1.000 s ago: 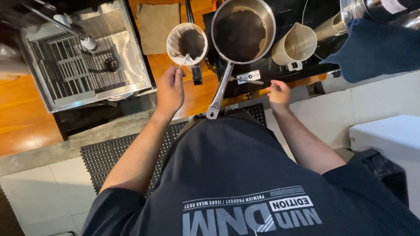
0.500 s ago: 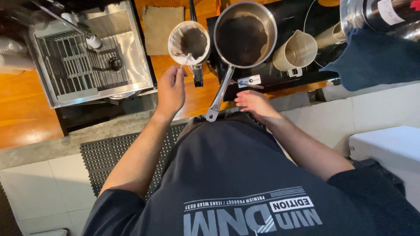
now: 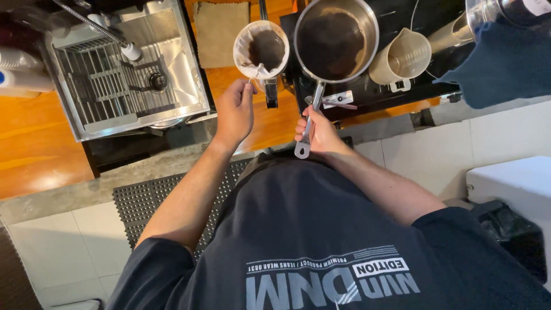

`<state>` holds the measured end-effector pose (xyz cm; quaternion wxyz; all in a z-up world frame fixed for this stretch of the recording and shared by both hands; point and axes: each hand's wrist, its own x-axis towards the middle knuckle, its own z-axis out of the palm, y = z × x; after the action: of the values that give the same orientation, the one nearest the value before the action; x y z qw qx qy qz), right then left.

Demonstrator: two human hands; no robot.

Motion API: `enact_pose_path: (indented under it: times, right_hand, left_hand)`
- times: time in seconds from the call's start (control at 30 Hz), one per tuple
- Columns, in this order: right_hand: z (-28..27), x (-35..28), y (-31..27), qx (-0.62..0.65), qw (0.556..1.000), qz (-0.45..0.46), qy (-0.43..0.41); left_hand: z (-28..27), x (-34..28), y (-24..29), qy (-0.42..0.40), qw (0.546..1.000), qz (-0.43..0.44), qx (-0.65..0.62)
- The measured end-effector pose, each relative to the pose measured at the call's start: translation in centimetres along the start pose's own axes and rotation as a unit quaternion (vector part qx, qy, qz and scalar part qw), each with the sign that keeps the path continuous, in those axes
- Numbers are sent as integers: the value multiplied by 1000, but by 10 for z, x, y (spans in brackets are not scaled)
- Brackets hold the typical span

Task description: Stirring coffee grounds in a cloth filter and pouring liquid through it to filter the coffee.

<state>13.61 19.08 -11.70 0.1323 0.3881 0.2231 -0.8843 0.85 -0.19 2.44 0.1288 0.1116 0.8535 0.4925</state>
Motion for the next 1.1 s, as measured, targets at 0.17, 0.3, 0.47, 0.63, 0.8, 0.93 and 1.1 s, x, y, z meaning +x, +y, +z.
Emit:
enact_pose_path:
  times: [0.17, 0.3, 0.47, 0.63, 0.8, 0.93, 1.1]
  right_hand:
    - [-2, -7, -4, -4, 1000, -23, -1]
    - [9, -14, -6, -55, 994, -87, 34]
    - [2, -12, -9, -119, 982, -115, 96]
    - [-9, -17, -22, -171, 972, -120, 106]
    - [-3, -36, -44, -185, 971, -120, 92]
    - [22, -69, -57, -212, 963, -133, 104]
    - [26, -97, -75, -241, 954, -140, 111]
  left_hand:
    - [-2, 4, -10, -12, 1000, -4, 3]
    - [-8, 4, -4, -17, 1000, -5, 16]
    - [-9, 4, -5, -21, 1000, -3, 18]
    - [-6, 7, -13, -22, 1000, 4, 9]
    - [-4, 9, -19, -21, 1000, 4, 16]
    - [-5, 8, -17, -23, 1000, 6, 12]
    - [-2, 7, -18, -13, 1000, 1, 18]
